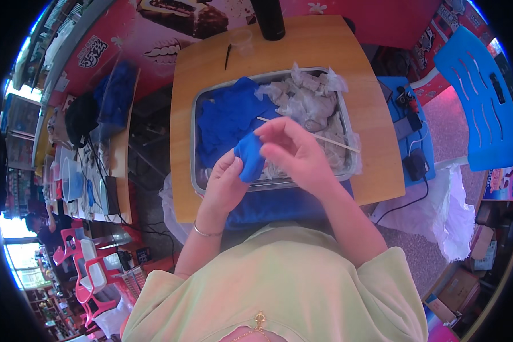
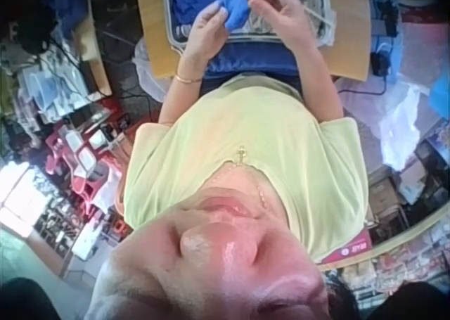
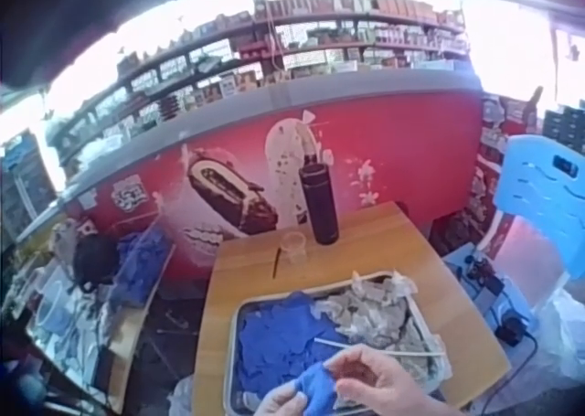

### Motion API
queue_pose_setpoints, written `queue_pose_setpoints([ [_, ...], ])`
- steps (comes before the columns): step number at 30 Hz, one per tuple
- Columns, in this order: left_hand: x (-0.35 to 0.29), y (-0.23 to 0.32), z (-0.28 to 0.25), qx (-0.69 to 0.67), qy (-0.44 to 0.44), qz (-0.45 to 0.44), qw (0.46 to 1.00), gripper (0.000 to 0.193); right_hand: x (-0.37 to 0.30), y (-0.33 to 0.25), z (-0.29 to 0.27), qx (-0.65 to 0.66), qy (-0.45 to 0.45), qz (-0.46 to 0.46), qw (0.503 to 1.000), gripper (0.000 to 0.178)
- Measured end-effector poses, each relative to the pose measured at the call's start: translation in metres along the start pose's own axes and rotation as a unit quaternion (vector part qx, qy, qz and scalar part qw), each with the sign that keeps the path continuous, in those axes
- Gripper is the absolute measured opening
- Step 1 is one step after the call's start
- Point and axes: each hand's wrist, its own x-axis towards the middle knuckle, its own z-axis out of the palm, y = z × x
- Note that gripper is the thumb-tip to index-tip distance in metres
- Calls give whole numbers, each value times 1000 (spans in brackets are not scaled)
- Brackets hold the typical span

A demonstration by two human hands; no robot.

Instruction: The recorder is assembling small leather pieces by folding and manipulating them using a wooden stick.

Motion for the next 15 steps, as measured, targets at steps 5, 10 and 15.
queue_pose_setpoints([
  [5,4,6,2,-57,-23,-33,998,38,-1,3,-1,-116,14,13,993,23],
  [10,5,10,3,82,-40,18,996,29,7,3,-3,-50,47,37,997,12],
  [15,2,11,-2,97,-46,-5,994,20,16,-3,0,-15,41,31,999,12],
])
